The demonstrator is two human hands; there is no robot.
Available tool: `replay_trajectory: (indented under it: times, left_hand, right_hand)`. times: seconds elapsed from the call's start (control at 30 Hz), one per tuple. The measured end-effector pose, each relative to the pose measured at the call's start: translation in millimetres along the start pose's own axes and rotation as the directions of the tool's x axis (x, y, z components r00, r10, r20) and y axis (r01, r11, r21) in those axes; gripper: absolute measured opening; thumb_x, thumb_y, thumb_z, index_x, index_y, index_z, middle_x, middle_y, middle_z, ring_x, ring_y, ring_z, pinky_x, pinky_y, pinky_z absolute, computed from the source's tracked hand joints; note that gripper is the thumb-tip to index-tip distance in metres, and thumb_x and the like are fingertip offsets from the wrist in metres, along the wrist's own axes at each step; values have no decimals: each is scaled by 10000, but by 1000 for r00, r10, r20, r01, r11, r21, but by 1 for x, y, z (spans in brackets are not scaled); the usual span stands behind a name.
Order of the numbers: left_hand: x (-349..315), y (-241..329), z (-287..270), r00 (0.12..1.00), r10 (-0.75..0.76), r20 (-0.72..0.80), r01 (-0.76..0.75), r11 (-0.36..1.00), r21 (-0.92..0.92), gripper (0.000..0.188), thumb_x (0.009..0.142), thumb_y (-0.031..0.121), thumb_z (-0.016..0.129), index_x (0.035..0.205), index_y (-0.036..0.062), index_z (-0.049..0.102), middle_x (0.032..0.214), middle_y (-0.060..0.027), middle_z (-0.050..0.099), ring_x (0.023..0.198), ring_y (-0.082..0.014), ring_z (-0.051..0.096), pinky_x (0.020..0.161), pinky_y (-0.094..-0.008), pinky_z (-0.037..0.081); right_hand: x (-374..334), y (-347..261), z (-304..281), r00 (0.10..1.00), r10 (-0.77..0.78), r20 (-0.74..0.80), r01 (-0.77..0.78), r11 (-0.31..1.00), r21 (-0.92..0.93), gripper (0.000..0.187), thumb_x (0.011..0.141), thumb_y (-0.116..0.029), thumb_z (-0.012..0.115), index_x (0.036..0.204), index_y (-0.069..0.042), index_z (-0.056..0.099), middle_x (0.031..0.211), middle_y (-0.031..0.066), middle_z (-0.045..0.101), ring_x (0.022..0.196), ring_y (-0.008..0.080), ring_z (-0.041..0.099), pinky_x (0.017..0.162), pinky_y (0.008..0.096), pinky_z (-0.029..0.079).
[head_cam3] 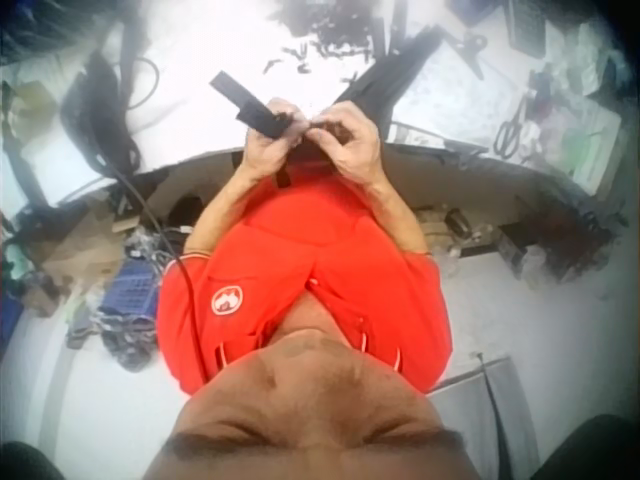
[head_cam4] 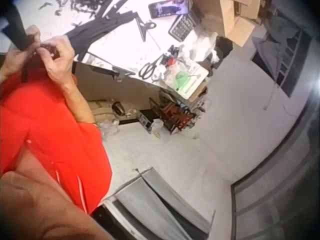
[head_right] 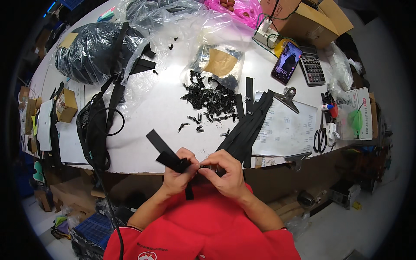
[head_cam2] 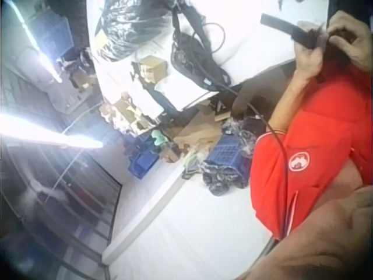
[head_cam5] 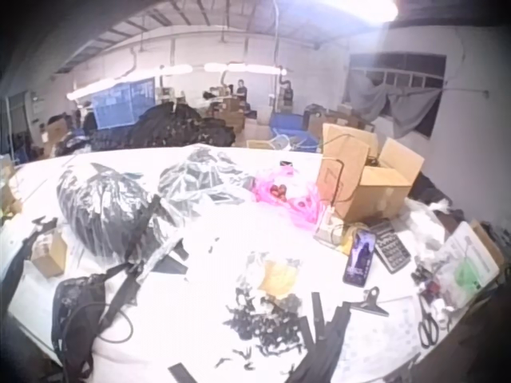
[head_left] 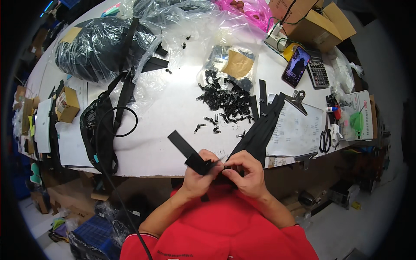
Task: The person repeatedly picks up small black plastic clips and attaches them to the ends of black fabric straps. They handle the straps and clips one at a time, securing each clip onto a strap end and then placing the completed unit back on the table.
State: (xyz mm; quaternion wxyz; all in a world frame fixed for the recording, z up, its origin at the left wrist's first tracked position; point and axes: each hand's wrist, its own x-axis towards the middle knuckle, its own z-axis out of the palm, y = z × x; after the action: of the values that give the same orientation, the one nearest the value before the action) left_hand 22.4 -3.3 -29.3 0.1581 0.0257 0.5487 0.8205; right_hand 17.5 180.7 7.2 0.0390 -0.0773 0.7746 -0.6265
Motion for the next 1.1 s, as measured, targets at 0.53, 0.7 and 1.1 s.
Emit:
replay_trajectory:
  times: [0.53, 0.7, 1.1]
  left_hand:
    - [12, 11, -2, 888, -339, 309, 444, 809, -386, 351, 1046, 129, 456, 1350, -43, 426, 1074, -179, 657, 839, -233, 679, 759, -377, 575]
    - [9, 17, 8, 825, -382, 417, 511, 818, -263, 332, 1050, 133, 449, 1326, -51, 443, 1163, -224, 650, 987, -298, 699, 852, -418, 600]
    - [13, 21, 5, 974, -223, 48, 227, 926, -302, 199, 944, 74, 656, 1116, 1, 588, 822, -20, 642, 665, -53, 553, 585, -199, 442]
  right_hand:
    - [26, -7, -85, 955, -83, -284, -133, 740, -660, 339, 835, -124, 749, 1132, 0, 642, 1011, 117, 670, 773, 185, 632, 682, 340, 499]
    - [14, -1, -26, 951, 300, 71, -304, 951, 57, 208, 913, -122, 691, 1074, 0, 640, 964, 105, 687, 715, 119, 623, 619, 260, 497]
    - [-3, 14, 5, 824, 344, 451, -565, 438, 699, 175, 1006, -169, 598, 1126, -62, 527, 857, 54, 618, 628, 69, 531, 566, 196, 430]
